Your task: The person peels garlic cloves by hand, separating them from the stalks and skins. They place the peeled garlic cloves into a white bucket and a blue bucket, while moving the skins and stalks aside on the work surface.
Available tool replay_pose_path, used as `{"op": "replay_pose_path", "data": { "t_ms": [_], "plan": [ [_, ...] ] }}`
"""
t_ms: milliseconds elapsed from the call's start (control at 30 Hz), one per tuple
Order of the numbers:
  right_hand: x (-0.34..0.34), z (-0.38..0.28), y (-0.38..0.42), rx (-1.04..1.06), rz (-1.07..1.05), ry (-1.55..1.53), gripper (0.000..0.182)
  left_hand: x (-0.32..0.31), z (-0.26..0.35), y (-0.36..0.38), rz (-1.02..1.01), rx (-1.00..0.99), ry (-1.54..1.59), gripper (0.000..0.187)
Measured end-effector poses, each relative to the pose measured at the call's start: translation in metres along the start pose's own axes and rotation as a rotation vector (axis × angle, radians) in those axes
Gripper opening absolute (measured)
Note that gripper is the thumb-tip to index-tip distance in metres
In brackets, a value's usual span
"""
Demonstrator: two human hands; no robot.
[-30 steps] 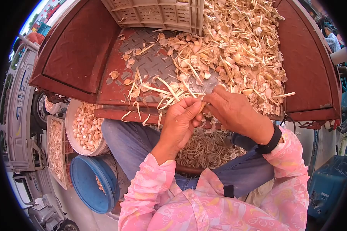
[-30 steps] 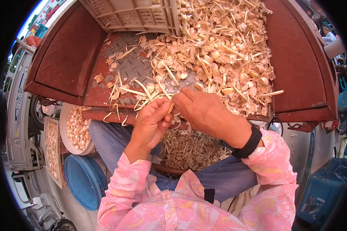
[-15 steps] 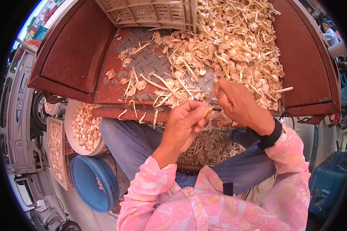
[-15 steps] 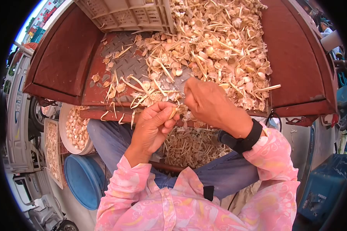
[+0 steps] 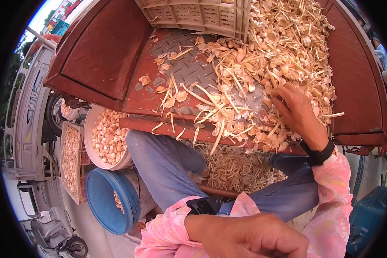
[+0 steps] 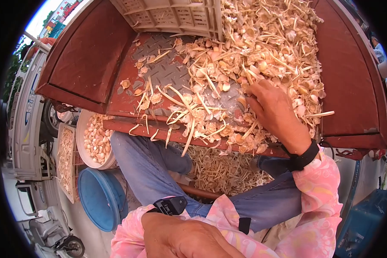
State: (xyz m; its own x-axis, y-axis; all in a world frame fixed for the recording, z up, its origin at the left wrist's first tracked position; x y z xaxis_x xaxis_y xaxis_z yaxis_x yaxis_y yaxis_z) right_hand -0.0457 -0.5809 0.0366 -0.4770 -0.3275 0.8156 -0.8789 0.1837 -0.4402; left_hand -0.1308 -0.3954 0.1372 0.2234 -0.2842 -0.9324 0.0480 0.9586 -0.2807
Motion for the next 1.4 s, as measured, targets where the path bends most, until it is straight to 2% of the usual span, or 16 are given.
{"op": "replay_pose_path", "data": {
  "t_ms": [100,133,233,433,633,733,833,933,1000,1033,1067,1100,1133,1267,1400],
  "plan": [
    [-0.007,0.0,0.002,-0.032,-0.089,0.028,0.013,-0.003,-0.001,0.001,-0.003,0.007,0.009,0.016],
    [-0.008,0.001,0.002,-0.038,-0.101,0.03,0.014,-0.003,0.006,-0.003,-0.041,-0.033,-0.1,0.015],
    [-0.012,0.002,0.005,-0.078,-0.177,0.052,0.015,-0.003,0.006,-0.005,-0.05,-0.139,-0.15,0.014],
    [-0.014,-0.003,0.005,-0.044,-0.148,0.033,0.02,-0.003,0.011,-0.009,-0.042,-0.156,-0.16,0.014],
    [-0.021,-0.011,0.001,-0.033,-0.244,0.028,0.017,-0.004,0.014,-0.008,-0.018,-0.265,-0.177,0.014],
    [-0.017,-0.013,0.003,0.02,-0.076,-0.051,0.015,-0.004,0.012,-0.005,0.021,-0.229,-0.144,0.014],
    [-0.019,-0.015,0.003,0.001,-0.189,-0.059,0.013,-0.002,0.012,-0.005,0.044,-0.202,-0.1,0.014],
    [-0.017,-0.017,0.002,0.04,-0.147,-0.065,0.012,-0.003,0.025,-0.006,-0.037,-0.28,-0.267,0.016],
    [-0.021,-0.004,0.001,-0.271,-0.247,-0.316,0.012,0.016,0.033,-0.003,0.039,-0.316,-0.418,0.018],
    [-0.022,0.0,0.003,-0.433,-0.292,-0.439,0.013,0.037,0.04,0.003,0.278,-0.208,-0.353,0.019],
    [-0.022,-0.001,0.003,-0.493,-0.244,-0.62,0.014,0.057,0.046,0.013,0.518,-0.113,-0.252,0.02],
    [-0.024,-0.001,0.003,-0.547,-0.192,-0.805,0.016,0.086,0.058,0.014,0.594,-0.281,-0.197,0.017],
    [-0.025,-0.001,0.003,-0.596,-0.138,-0.995,0.018,0.114,0.064,0.022,0.694,-0.329,-0.106,0.016],
    [-0.027,-0.007,0.006,-0.567,-0.257,-1.045,0.021,0.151,0.065,0.03,0.711,-0.355,0.02,0.018],
    [-0.028,-0.011,0.008,-0.628,-0.258,-1.201,0.019,0.16,0.065,0.031,0.729,-0.369,0.039,0.02]
  ]
}}
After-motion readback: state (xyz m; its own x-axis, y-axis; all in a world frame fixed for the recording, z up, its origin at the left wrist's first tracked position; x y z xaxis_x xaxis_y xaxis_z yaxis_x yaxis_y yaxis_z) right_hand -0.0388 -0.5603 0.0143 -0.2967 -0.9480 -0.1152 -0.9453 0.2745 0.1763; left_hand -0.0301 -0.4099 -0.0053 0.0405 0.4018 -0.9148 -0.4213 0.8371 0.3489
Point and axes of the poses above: each hand's wrist, its own y-axis away from the middle knuckle, its own x-axis out of the back of the hand, z = x × y, the point moved 7 cm from there along -y, towards the middle knuckle, and after that the axes turned 9 degrees about z, right-handed, at the moved point
